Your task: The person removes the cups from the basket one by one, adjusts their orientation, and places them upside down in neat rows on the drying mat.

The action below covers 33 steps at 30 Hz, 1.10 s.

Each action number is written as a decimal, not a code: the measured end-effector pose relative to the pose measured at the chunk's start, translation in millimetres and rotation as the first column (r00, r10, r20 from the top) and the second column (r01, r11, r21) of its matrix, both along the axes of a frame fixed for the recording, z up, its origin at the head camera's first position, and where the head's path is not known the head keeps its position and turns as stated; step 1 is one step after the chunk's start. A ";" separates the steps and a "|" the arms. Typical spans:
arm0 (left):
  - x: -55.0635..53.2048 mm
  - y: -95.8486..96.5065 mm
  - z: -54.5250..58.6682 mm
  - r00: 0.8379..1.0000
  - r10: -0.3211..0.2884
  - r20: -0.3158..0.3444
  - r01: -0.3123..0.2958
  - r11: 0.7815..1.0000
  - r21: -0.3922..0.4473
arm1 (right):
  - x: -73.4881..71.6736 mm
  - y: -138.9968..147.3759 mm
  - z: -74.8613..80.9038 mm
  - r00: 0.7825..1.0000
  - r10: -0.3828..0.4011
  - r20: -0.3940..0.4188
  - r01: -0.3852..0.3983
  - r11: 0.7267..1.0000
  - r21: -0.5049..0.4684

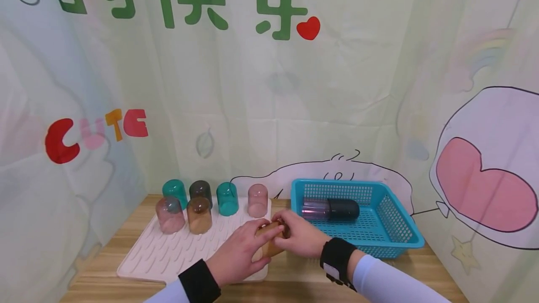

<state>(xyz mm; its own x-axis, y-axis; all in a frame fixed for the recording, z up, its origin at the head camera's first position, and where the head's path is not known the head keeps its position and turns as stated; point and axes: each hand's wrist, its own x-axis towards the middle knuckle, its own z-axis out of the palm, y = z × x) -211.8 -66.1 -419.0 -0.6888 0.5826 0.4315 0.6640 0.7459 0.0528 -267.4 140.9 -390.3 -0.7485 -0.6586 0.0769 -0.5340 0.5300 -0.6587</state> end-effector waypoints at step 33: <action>3.6 -14.3 -14.2 0.976 0.011 0.220 -0.056 0.978 0.203 | 5.5 -14.3 -5.7 0.992 -0.021 -0.125 0.029 0.997 0.069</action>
